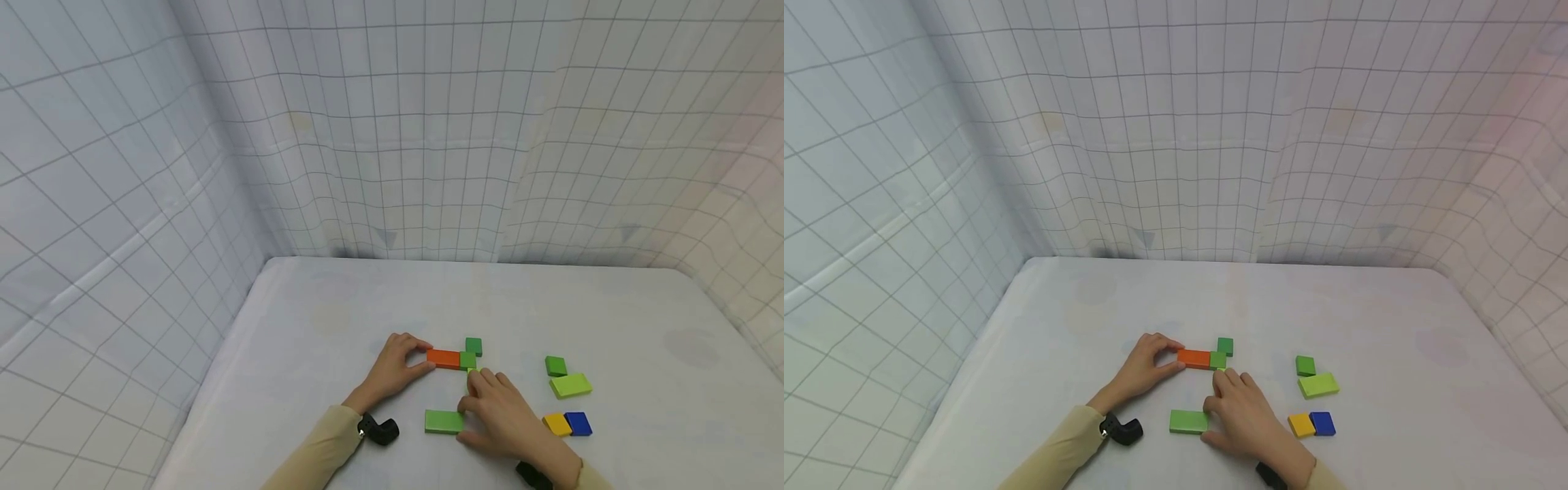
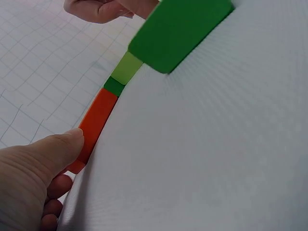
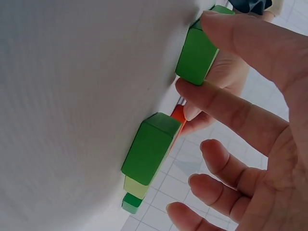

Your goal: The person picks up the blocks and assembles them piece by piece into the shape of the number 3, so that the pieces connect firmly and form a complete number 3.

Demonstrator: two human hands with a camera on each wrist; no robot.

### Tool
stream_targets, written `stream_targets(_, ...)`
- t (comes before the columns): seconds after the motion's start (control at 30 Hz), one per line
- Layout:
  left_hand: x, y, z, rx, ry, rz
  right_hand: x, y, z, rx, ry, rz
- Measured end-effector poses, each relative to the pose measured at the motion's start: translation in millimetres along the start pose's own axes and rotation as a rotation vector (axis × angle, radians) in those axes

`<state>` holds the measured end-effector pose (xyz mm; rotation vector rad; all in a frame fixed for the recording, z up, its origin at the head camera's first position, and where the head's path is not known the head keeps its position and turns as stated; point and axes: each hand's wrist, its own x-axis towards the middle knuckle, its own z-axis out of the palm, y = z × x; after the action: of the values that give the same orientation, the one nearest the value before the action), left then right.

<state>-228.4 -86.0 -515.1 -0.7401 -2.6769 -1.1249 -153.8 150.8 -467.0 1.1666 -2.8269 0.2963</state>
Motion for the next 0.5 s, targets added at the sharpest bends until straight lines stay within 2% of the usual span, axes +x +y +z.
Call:
stream_targets(0.23, -0.1, 0.7, 0.5, 0.002, -0.004, -0.002, 3.9, 4.7, 3.5, -0.028, 0.068, -0.017)
stream_targets(0.5, -0.2, -0.5, 1.8, -0.001, 0.005, 0.006, 6.0, 5.9, 2.2, -0.049, 0.096, -0.021)
